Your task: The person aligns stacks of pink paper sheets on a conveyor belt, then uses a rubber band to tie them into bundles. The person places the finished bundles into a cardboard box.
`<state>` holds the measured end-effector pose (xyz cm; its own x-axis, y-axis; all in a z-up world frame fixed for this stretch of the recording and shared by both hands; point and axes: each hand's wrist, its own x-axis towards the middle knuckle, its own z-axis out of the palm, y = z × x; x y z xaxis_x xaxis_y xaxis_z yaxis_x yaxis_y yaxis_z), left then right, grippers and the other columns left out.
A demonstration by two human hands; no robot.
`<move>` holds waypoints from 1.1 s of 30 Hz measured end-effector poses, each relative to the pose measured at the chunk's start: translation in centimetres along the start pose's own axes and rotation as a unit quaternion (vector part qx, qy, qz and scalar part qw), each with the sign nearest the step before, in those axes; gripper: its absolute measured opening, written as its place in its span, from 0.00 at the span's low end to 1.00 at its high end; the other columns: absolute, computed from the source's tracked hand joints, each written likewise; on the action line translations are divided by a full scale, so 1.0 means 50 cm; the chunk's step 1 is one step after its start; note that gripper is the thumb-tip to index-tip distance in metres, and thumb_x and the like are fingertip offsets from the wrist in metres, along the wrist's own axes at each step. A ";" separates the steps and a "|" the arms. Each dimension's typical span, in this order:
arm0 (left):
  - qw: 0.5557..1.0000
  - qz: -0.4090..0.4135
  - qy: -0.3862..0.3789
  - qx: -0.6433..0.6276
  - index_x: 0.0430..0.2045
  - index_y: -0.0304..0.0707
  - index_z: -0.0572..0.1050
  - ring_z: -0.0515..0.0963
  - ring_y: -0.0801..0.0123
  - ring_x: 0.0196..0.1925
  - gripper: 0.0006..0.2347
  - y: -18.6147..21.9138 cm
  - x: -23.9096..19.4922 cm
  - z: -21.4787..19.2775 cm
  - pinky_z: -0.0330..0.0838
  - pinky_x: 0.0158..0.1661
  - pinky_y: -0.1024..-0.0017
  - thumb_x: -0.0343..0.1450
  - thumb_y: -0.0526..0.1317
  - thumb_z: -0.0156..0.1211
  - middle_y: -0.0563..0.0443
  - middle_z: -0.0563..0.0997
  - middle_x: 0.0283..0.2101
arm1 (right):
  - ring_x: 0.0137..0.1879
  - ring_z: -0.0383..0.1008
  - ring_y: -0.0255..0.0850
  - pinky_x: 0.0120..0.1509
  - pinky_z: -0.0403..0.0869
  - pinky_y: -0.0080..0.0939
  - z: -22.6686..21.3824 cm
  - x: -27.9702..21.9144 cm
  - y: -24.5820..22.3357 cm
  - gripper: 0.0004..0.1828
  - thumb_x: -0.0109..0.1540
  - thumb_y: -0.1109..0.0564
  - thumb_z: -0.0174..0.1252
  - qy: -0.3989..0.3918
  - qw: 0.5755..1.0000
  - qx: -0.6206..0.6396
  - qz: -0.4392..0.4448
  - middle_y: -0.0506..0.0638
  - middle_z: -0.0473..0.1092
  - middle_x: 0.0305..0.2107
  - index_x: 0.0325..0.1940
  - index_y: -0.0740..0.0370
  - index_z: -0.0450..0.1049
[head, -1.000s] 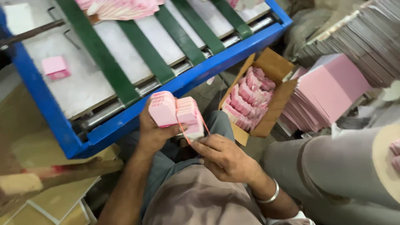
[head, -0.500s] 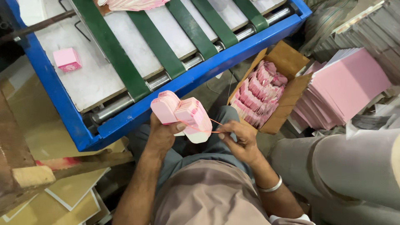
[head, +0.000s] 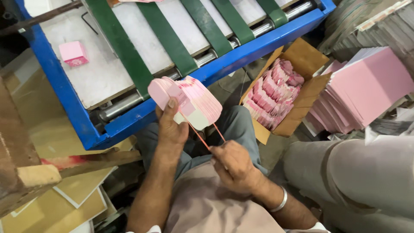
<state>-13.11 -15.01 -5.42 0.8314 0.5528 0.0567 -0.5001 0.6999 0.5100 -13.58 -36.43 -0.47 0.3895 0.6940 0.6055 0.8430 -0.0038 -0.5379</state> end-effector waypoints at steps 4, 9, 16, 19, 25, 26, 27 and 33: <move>0.998 -0.029 -0.003 -0.059 0.65 0.37 0.66 0.74 0.61 0.64 0.29 -0.003 -0.018 0.000 0.67 0.67 0.58 0.70 0.43 0.70 0.47 0.75 0.59 | 0.29 0.68 0.45 0.32 0.66 0.44 0.043 -0.026 0.112 0.09 0.59 0.68 0.66 0.079 0.987 -0.027 0.138 0.55 0.69 0.27 0.41 0.65 0.75; 0.993 -0.062 -0.045 -0.095 0.65 0.38 0.64 0.73 0.60 0.66 0.29 -0.002 -0.031 -0.015 0.66 0.69 0.57 0.71 0.44 0.72 0.48 0.73 0.60 | 0.29 0.71 0.41 0.34 0.67 0.39 -0.003 -0.002 0.171 0.09 0.60 0.68 0.67 0.142 0.978 0.014 0.150 0.51 0.70 0.27 0.41 0.67 0.73; 0.959 -0.210 -0.145 -0.122 0.59 0.37 0.66 0.75 0.61 0.59 0.33 0.035 -0.081 -0.071 0.70 0.61 0.60 0.64 0.48 0.77 0.47 0.75 0.54 | 0.32 0.71 0.38 0.36 0.68 0.38 -0.097 0.068 0.156 0.07 0.59 0.67 0.66 0.042 0.994 0.043 0.096 0.52 0.70 0.29 0.39 0.66 0.74; 0.949 -0.236 -0.190 -0.084 0.56 0.36 0.67 0.76 0.62 0.56 0.33 0.023 -0.084 -0.075 0.71 0.57 0.62 0.61 0.50 0.79 0.46 0.75 0.52 | 0.28 0.66 0.36 0.33 0.63 0.38 -0.115 0.083 0.167 0.06 0.58 0.65 0.64 0.013 0.978 0.144 0.150 0.49 0.67 0.24 0.32 0.65 0.72; 0.936 -0.255 -0.244 -0.015 0.51 0.34 0.69 0.77 0.64 0.50 0.35 0.004 -0.064 -0.056 0.73 0.51 0.66 0.57 0.54 0.82 0.44 0.75 0.48 | 0.33 0.62 0.39 0.44 0.64 0.41 -0.064 0.108 0.150 0.12 0.63 0.60 0.60 0.020 0.750 0.625 0.216 0.48 0.61 0.24 0.27 0.61 0.65; 0.936 -0.251 -0.248 -0.010 0.50 0.33 0.69 0.78 0.64 0.49 0.36 0.007 -0.065 -0.054 0.74 0.50 0.66 0.56 0.54 0.83 0.44 0.76 0.47 | 0.33 0.63 0.39 0.49 0.66 0.44 -0.059 0.113 0.143 0.12 0.64 0.60 0.60 0.018 0.699 0.686 0.200 0.47 0.62 0.24 0.28 0.61 0.67; 0.934 -0.250 -0.254 -0.005 0.49 0.33 0.69 0.78 0.65 0.48 0.36 0.013 -0.063 -0.053 0.74 0.49 0.67 0.55 0.55 0.83 0.43 0.76 0.46 | 0.33 0.64 0.39 0.54 0.68 0.48 -0.056 0.117 0.135 0.11 0.65 0.59 0.60 0.017 0.644 0.744 0.181 0.47 0.62 0.24 0.29 0.62 0.68; 0.924 -0.278 -0.262 0.004 0.46 0.33 0.70 0.79 0.64 0.46 0.37 0.029 -0.072 -0.063 0.76 0.47 0.67 0.53 0.56 0.85 0.41 0.77 0.45 | 0.40 0.70 0.39 0.46 0.67 0.39 -0.089 0.090 0.122 0.16 0.56 0.56 0.63 -0.025 0.765 0.566 0.305 0.53 0.71 0.34 0.42 0.72 0.74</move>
<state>-17.56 -14.57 -7.57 0.9636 -0.1880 0.1898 0.0405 0.8052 0.5916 -5.05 -36.53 1.60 0.5432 0.8391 0.0307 -0.3639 0.2682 -0.8920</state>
